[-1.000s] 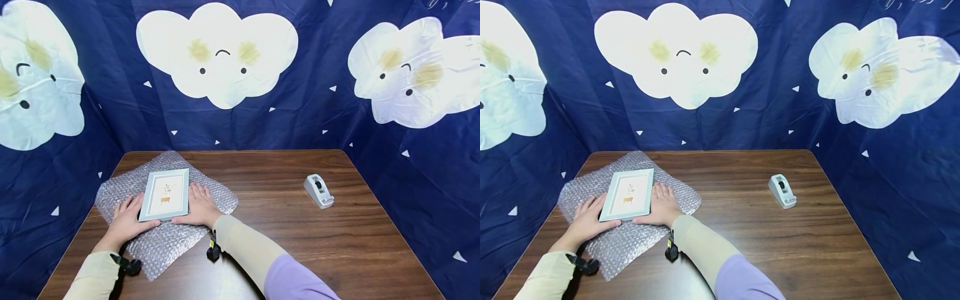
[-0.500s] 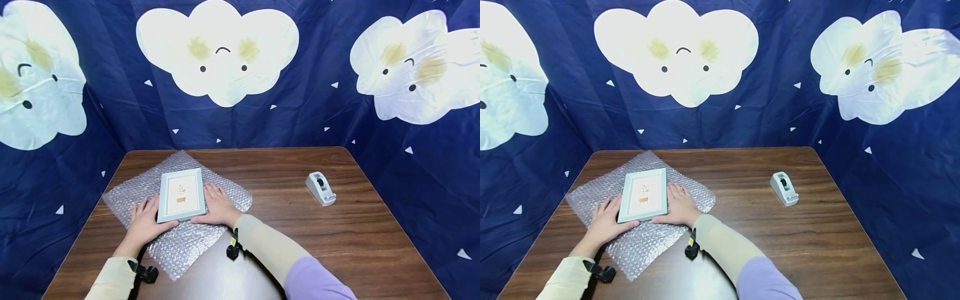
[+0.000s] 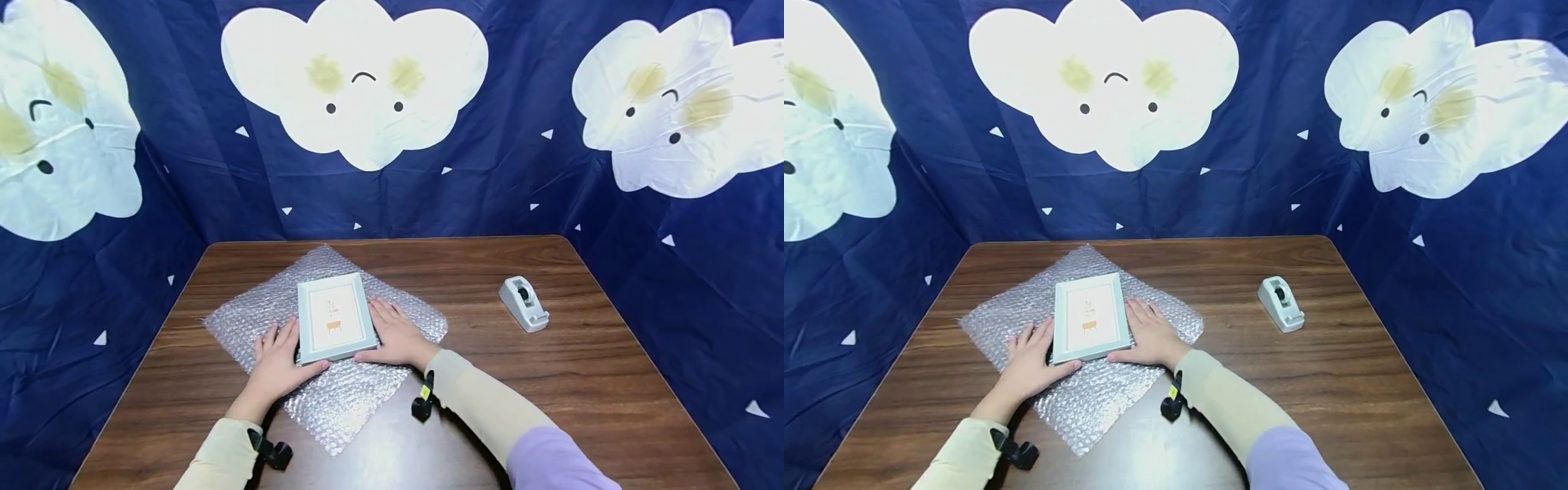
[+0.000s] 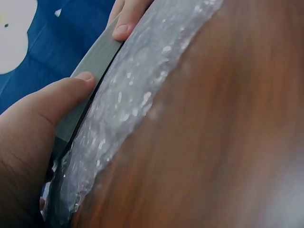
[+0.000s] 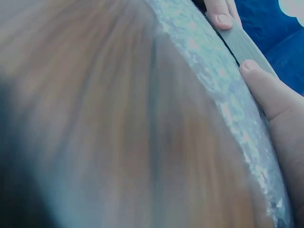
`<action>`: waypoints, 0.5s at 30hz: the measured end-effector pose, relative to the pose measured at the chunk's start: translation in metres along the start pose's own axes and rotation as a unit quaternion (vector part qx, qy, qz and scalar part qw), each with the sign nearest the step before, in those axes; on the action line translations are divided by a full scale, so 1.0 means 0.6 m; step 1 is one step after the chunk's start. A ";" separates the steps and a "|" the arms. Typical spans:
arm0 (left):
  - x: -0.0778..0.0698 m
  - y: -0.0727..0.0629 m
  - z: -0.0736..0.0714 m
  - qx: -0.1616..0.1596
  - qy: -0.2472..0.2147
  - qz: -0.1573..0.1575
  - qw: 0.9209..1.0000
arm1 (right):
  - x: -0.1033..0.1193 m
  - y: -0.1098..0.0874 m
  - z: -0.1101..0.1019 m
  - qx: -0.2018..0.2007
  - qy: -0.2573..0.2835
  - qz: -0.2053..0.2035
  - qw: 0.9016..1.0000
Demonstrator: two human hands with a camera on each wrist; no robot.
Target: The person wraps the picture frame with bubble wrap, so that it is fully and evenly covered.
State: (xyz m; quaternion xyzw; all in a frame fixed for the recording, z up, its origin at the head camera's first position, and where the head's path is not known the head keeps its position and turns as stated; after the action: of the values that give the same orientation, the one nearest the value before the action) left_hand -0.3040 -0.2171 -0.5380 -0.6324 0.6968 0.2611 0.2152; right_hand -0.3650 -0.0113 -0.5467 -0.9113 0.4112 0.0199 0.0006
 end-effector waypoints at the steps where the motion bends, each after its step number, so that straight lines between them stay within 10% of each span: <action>1: -0.007 0.001 0.006 0.002 0.000 0.002 1.000 | -0.008 -0.006 0.001 0.000 0.000 0.001 1.000; 15: -0.103 0.021 0.077 0.022 -0.013 0.013 1.000 | -0.104 -0.086 -0.004 -0.019 0.030 0.008 0.999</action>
State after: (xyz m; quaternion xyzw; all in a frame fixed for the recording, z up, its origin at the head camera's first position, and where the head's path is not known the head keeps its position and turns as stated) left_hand -0.3115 -0.1396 -0.5336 -0.6152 0.7077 0.2562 0.2347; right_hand -0.3675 0.0695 -0.5429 -0.9080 0.4178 0.0006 -0.0296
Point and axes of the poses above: each hand's wrist, its own y-axis towards the middle knuckle, its own z-axis out of the palm, x = y × z, the point moved 10 cm from there along y, towards the middle knuckle, and after that the axes turned 15 degrees about -y, right-handed, at the moved point
